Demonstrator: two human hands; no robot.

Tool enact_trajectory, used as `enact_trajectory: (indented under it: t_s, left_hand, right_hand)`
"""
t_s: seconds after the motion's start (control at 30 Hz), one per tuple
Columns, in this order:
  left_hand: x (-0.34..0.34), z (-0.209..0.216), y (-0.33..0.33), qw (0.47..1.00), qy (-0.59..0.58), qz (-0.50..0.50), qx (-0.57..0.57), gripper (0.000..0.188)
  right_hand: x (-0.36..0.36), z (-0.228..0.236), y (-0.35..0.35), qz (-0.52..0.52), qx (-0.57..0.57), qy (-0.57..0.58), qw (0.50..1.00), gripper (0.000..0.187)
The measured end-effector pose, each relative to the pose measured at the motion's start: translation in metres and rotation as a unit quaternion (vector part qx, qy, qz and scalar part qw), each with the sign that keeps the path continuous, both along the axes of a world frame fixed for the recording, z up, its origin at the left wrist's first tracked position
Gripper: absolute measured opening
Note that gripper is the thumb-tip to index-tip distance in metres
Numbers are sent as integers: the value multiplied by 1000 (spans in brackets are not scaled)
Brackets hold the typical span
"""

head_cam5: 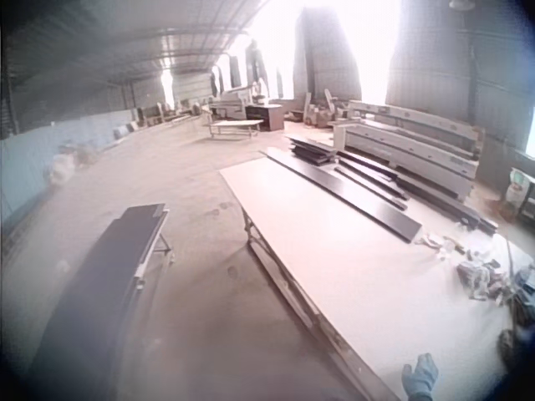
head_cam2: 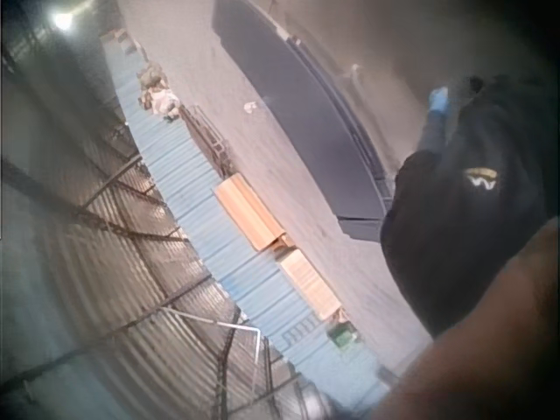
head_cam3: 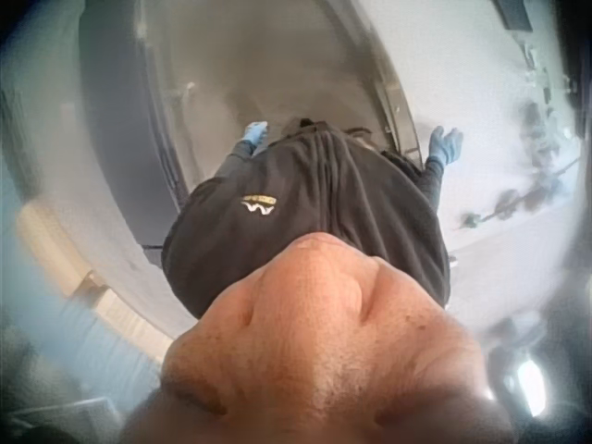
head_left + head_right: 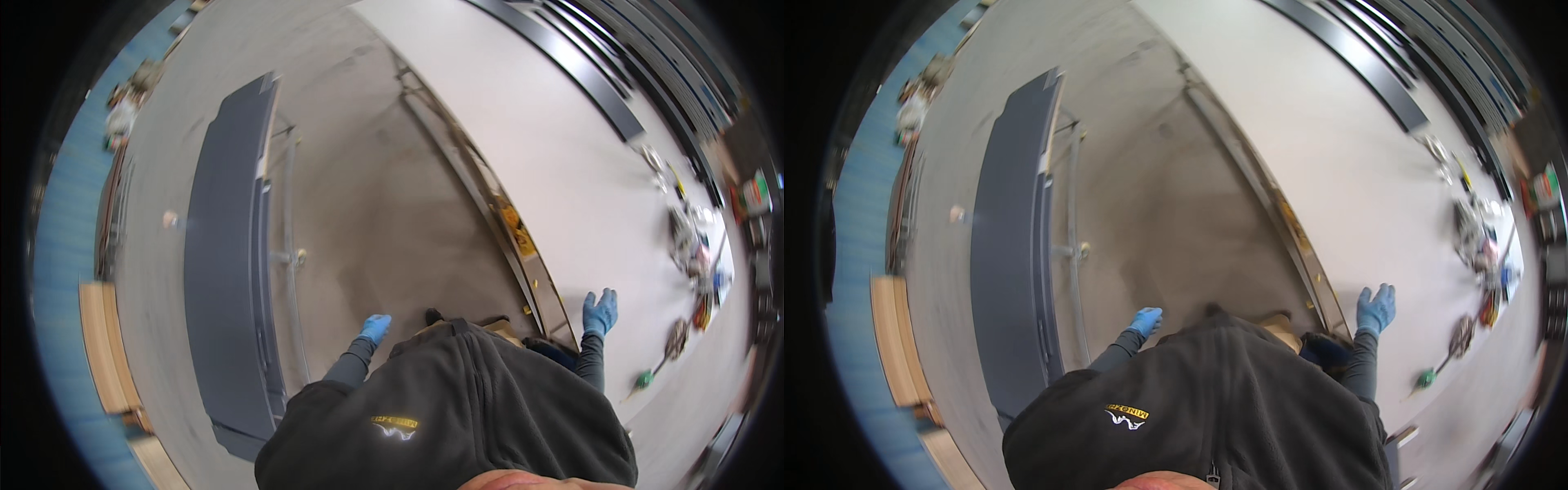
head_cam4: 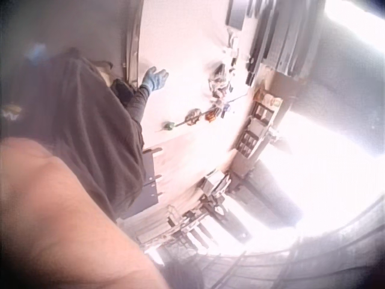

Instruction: The person wipes a large dark panel with a cloth, then places it on a stack of similar panels on the floor. They measure the stacked panels with a tape measure, then pick up another panel, wipe it, and place it on the stack. The person repeats this process with additional panels.

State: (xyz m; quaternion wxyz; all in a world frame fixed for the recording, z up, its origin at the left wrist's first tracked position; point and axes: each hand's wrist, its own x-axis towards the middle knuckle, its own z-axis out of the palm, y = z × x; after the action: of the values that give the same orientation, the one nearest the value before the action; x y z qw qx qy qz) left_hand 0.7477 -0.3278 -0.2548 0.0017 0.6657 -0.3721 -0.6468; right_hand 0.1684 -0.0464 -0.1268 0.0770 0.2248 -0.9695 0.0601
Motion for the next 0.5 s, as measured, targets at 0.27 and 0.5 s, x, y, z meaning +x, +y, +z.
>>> enact_trajectory:
  t_s: [0.27, 0.5]
  left_hand:
    - [107, -22, -45, 996, -39, 76, -25, 22]
    - [124, 10, -84, 955, -10, 297, 7, 25]
  right_hand:
    - [56, -8, -201, 202, 9, -84, 976, 40]
    - [73, 0, -412, 243, 102, -1, 965, 37]
